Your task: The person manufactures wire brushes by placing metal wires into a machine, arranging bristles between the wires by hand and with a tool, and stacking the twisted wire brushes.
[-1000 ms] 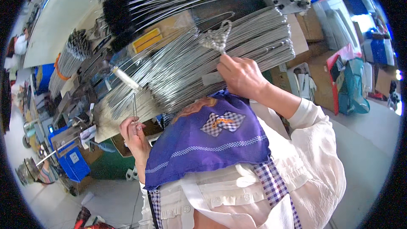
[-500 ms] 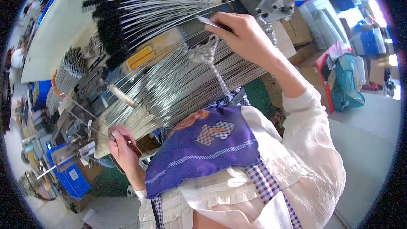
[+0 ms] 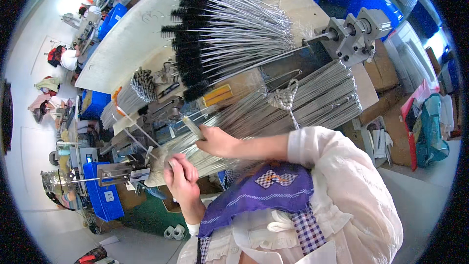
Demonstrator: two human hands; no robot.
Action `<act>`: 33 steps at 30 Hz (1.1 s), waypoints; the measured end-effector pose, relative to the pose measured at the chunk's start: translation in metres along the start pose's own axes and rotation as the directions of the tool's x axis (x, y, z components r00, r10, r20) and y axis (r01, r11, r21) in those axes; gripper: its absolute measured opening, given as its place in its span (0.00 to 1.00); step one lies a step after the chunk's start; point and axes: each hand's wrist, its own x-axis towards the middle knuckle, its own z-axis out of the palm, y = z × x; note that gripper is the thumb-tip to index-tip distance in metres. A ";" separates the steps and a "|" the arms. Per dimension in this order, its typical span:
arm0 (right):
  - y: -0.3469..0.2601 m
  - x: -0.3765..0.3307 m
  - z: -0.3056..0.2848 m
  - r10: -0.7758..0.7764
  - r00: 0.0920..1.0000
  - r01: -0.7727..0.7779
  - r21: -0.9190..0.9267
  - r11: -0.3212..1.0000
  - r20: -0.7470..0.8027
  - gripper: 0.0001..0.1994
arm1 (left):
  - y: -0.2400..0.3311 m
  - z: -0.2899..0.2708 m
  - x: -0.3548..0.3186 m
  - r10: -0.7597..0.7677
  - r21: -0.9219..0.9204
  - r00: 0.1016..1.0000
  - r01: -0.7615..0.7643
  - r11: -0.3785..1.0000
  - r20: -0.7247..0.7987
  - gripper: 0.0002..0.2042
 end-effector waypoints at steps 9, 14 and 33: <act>-0.116 0.033 -0.019 -0.706 0.611 0.690 -0.679 0.252 0.358 0.18 | 0.062 -0.086 0.009 0.487 0.182 0.860 -0.460 0.869 -0.152 0.18; -0.125 0.054 -0.031 -0.654 0.631 0.722 -0.623 0.301 0.416 0.09 | 0.124 -0.015 0.027 0.650 0.785 0.646 -0.608 0.121 0.401 0.08; -0.084 -0.019 -0.233 -0.445 0.805 0.381 -0.917 -0.120 0.393 0.10 | 0.021 -0.048 0.091 0.049 0.911 0.917 -0.398 0.106 0.395 0.06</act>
